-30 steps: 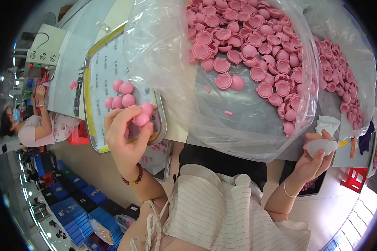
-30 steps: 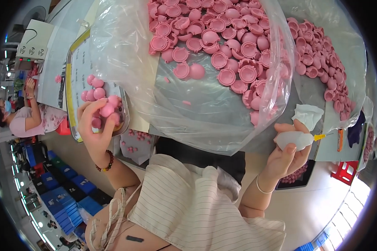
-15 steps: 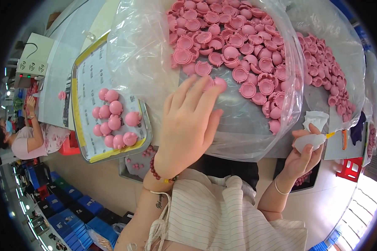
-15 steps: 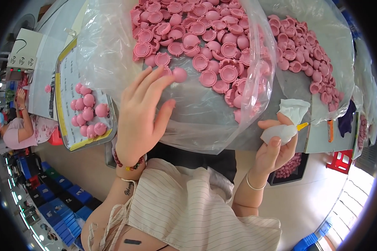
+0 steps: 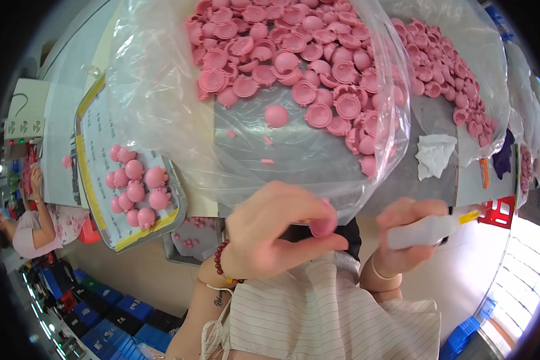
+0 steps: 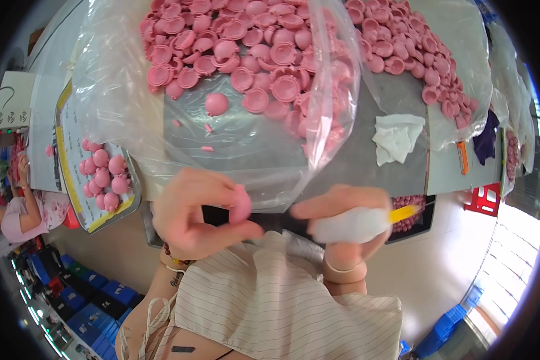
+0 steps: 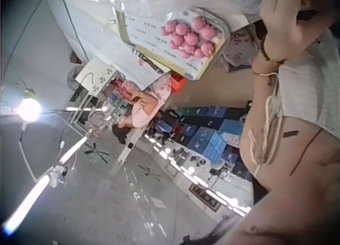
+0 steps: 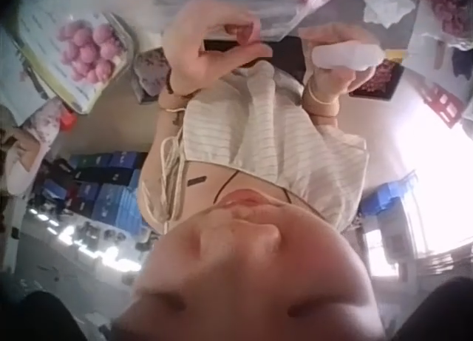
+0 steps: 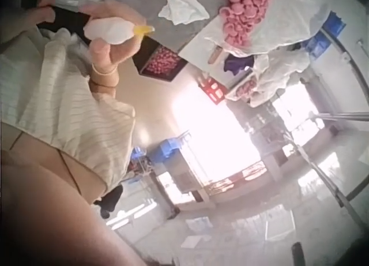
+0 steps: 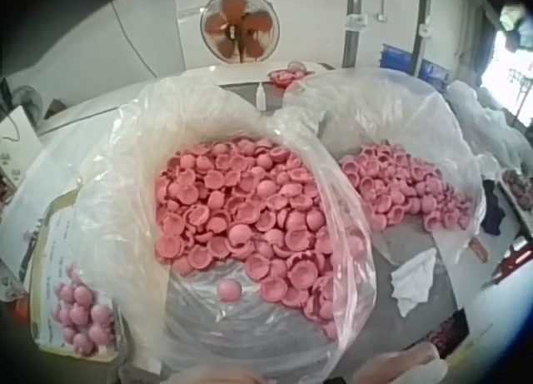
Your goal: Applying glue to plastic ball halves and pressing them together to form complete toy spheres.
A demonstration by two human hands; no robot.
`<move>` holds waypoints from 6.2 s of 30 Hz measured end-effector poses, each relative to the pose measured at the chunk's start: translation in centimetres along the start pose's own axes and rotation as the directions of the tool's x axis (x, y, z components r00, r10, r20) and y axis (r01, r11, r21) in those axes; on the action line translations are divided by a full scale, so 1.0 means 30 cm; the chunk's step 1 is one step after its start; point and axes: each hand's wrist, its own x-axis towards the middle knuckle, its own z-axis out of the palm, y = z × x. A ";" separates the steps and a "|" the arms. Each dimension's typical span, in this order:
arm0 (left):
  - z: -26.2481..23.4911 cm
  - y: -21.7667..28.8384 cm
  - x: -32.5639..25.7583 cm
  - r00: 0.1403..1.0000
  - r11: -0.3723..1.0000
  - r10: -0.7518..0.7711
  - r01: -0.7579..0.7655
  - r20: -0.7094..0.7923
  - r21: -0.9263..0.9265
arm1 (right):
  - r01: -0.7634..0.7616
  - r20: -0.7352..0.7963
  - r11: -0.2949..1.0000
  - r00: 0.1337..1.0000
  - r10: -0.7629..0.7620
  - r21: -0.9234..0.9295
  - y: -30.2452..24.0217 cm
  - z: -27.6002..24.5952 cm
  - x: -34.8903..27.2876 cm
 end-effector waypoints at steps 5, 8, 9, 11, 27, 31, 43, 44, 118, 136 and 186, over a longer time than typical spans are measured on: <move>0.037 -0.029 -0.027 0.989 0.997 -0.028 0.018 0.144 0.070 | -0.162 0.132 0.939 0.983 0.127 0.302 0.012 0.076 -0.011; 0.042 -0.060 -0.055 0.977 0.989 -0.075 0.098 0.200 -0.111 | -0.132 0.238 0.933 0.970 0.052 0.334 0.029 0.053 -0.017; 0.044 -0.067 -0.059 0.977 0.989 -0.076 0.099 0.201 -0.112 | -0.114 0.253 0.929 0.967 0.023 0.352 0.032 0.056 -0.018; 0.047 -0.074 -0.065 0.980 0.993 -0.091 0.103 0.179 -0.064 | -0.137 0.179 0.957 0.980 0.092 0.257 0.032 0.079 -0.014; 0.033 -0.060 -0.030 0.981 0.877 0.031 -0.120 0.193 0.465 | -0.096 0.105 0.975 0.992 0.076 0.198 0.088 0.026 -0.035; 0.017 -0.018 -0.041 0.966 0.976 -0.175 0.144 0.191 0.166 | 0.002 0.285 0.923 0.951 -0.120 0.384 0.088 0.026 -0.025; 0.024 -0.030 -0.058 0.879 0.744 -0.317 0.464 0.357 -0.480 | -0.118 0.090 0.955 0.991 0.097 0.272 0.028 0.069 -0.023; 0.023 -0.034 -0.062 0.886 0.788 -0.304 0.441 0.351 -0.430 | -0.122 0.074 0.950 0.992 0.105 0.289 0.024 0.072 -0.023; 0.039 -0.066 -0.084 0.891 0.605 -0.350 0.450 0.289 -0.657 | 0.363 -0.090 0.927 0.924 -0.370 -0.091 0.062 0.030 0.013; 0.053 -0.086 -0.086 0.963 0.723 -0.173 0.267 0.207 -0.637 | 0.560 -0.451 0.826 0.755 -0.477 0.064 0.130 -0.028 0.042; -0.008 -0.095 -0.076 0.859 0.306 -0.379 0.466 0.343 -0.830 | -0.275 0.087 0.925 0.948 0.306 -0.262 0.061 -0.243 0.146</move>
